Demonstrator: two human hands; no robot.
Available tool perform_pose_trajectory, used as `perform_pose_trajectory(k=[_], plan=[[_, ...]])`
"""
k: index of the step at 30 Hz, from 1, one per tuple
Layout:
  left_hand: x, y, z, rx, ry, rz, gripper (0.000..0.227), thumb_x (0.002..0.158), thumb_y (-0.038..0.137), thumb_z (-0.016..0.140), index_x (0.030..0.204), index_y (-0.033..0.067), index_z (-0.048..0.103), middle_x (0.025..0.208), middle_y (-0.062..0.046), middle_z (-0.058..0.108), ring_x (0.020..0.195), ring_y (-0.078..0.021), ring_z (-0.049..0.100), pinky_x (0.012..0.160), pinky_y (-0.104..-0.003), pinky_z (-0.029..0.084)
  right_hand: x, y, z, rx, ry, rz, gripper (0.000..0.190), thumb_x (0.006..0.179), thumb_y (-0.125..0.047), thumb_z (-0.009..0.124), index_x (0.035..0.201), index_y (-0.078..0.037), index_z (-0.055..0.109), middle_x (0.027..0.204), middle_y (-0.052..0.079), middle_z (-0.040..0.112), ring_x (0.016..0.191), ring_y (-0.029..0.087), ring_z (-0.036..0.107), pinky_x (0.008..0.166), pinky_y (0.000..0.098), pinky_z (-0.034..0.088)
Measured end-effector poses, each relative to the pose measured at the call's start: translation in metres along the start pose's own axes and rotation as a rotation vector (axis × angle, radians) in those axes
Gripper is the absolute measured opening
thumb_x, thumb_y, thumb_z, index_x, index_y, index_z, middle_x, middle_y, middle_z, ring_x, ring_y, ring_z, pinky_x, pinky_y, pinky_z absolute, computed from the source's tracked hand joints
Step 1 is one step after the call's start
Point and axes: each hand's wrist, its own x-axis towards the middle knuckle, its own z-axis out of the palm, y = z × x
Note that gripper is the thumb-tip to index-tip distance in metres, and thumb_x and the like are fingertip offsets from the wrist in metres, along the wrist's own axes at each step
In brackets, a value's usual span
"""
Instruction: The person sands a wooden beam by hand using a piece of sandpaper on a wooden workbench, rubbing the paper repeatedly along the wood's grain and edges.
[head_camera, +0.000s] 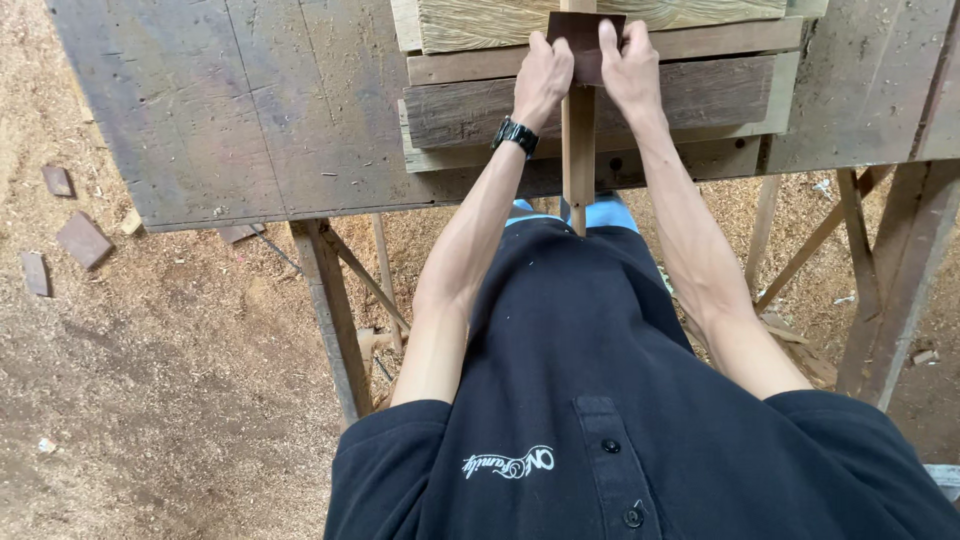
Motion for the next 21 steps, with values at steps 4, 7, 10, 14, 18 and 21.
perform_pose_trajectory(k=[4, 7, 10, 14, 18, 21], plan=[[0.011, 0.001, 0.009, 0.045, 0.137, -0.031, 0.065, 0.104, 0.055, 0.033, 0.111, -0.0015, 0.063, 0.095, -0.029, 0.073, 0.090, -0.0439, 0.071, 0.079, -0.051, 0.055, 0.017, -0.003, 0.010, -0.061, 0.095, -0.152, 0.058, 0.112, -0.058, 0.050, 0.091, -0.005, 0.047, 0.064, 0.006, 0.056, 0.056, 0.013, 0.052, 0.053, 0.0350, 0.046], [-0.002, -0.004, 0.010, 0.076, 0.151, 0.011, 0.072, 0.103, 0.061, 0.026, 0.103, 0.0044, 0.070, 0.085, -0.022, 0.077, 0.080, -0.0392, 0.076, 0.068, -0.047, 0.059, 0.005, 0.002, 0.013, -0.035, 0.076, -0.176, 0.059, 0.112, -0.060, 0.048, 0.089, -0.005, 0.048, 0.065, 0.009, 0.056, 0.056, 0.016, 0.054, 0.050, 0.0366, 0.047], [-0.033, -0.008, 0.005, -0.006, 0.165, 0.073, 0.069, 0.104, 0.061, 0.026, 0.108, 0.0066, 0.070, 0.079, -0.021, 0.077, 0.072, -0.0382, 0.078, 0.062, -0.045, 0.061, -0.021, -0.003, 0.010, 0.019, 0.096, -0.249, 0.057, 0.114, -0.057, 0.048, 0.090, -0.005, 0.051, 0.069, 0.013, 0.064, 0.060, 0.020, 0.066, 0.049, 0.0380, 0.052], [-0.094, -0.013, 0.004, -0.094, 0.234, 0.151, 0.058, 0.106, 0.055, 0.033, 0.112, 0.0099, 0.070, 0.080, -0.023, 0.074, 0.074, -0.0425, 0.073, 0.061, -0.048, 0.059, -0.073, -0.015, 0.002, -0.044, 0.137, -0.233, 0.050, 0.114, -0.046, 0.053, 0.093, -0.001, 0.053, 0.070, 0.023, 0.064, 0.063, 0.038, 0.069, 0.048, 0.0442, 0.047], [-0.119, -0.007, 0.000, -0.154, 0.244, 0.135, 0.051, 0.108, 0.050, 0.038, 0.106, 0.0100, 0.069, 0.083, -0.021, 0.073, 0.077, -0.0426, 0.072, 0.063, -0.048, 0.057, -0.096, -0.028, -0.005, -0.023, 0.104, -0.191, 0.046, 0.113, -0.040, 0.055, 0.091, 0.000, 0.051, 0.068, 0.022, 0.063, 0.060, 0.039, 0.067, 0.048, 0.0457, 0.046], [-0.115, 0.003, -0.003, -0.153, 0.285, 0.159, 0.049, 0.109, 0.049, 0.039, 0.106, 0.0103, 0.069, 0.084, -0.022, 0.072, 0.077, -0.0438, 0.070, 0.064, -0.049, 0.056, -0.088, -0.037, -0.005, -0.013, 0.117, -0.218, 0.045, 0.114, -0.039, 0.055, 0.090, -0.001, 0.051, 0.068, 0.022, 0.062, 0.060, 0.040, 0.066, 0.049, 0.0455, 0.045]])
